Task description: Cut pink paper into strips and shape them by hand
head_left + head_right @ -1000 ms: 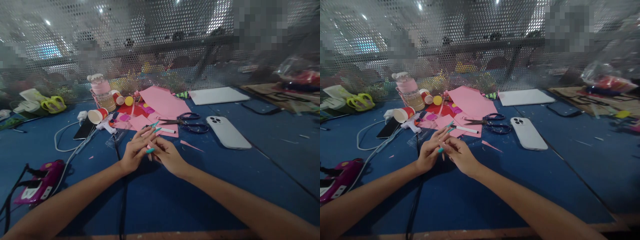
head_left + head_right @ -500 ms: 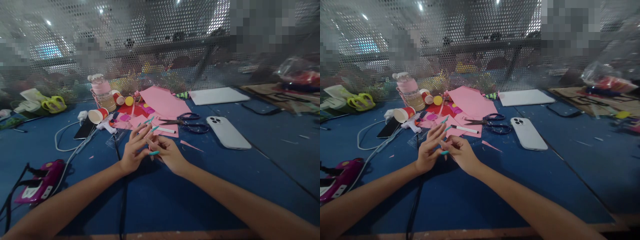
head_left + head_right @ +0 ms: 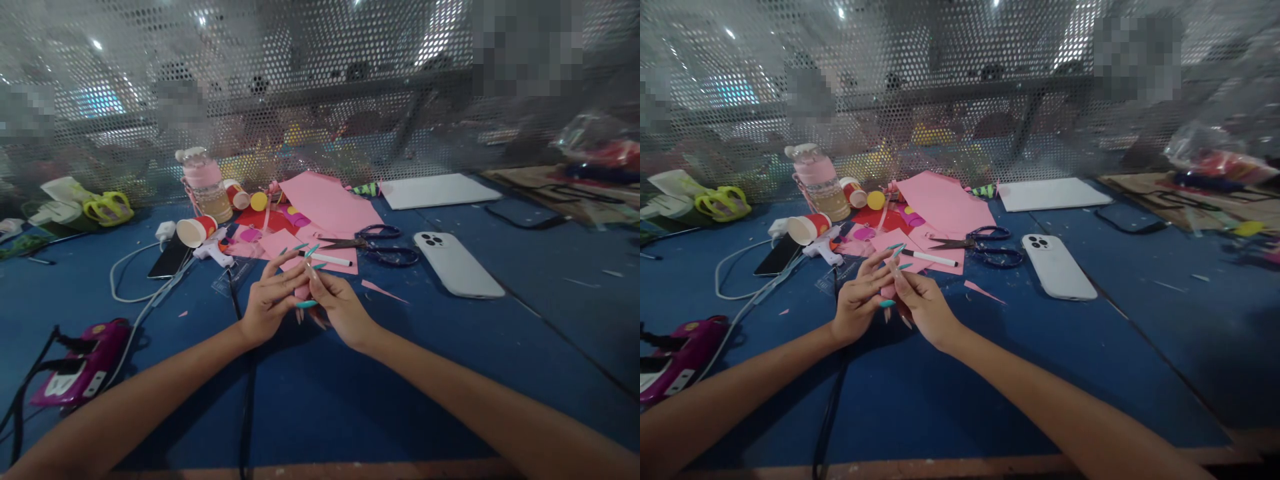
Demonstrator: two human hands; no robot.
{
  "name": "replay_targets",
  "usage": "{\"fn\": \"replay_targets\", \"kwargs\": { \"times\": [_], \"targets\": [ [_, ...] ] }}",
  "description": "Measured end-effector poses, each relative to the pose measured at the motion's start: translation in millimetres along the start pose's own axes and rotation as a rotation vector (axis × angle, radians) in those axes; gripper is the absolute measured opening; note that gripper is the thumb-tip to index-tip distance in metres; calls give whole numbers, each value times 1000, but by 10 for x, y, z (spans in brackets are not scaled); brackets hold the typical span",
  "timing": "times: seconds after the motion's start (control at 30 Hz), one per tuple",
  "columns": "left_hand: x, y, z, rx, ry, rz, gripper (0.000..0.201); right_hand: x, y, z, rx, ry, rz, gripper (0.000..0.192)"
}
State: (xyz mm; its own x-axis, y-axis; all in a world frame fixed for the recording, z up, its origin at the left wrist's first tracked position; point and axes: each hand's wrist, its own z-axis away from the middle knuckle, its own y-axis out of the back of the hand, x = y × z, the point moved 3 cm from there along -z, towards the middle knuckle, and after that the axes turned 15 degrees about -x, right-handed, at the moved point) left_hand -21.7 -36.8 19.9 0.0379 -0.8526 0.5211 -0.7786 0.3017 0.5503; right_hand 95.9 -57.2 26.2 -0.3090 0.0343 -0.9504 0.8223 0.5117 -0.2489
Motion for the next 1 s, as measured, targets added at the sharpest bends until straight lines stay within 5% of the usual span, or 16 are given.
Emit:
{"fn": "replay_targets", "kwargs": {
  "times": [0.23, 0.5, 1.0],
  "targets": [
    [26, 8, 5, -1, -17, -37, 36, 54, 8, -1, 8, -34, -8, 46],
    [12, 36, -26, -13, 128, 2, 45, 126, 55, -5, -1, -20, -23, 42],
    [-51, 50, -23, 5, 152, 70, 44, 148, 43, -3, -330, -258, -397, 39]
  ]
}}
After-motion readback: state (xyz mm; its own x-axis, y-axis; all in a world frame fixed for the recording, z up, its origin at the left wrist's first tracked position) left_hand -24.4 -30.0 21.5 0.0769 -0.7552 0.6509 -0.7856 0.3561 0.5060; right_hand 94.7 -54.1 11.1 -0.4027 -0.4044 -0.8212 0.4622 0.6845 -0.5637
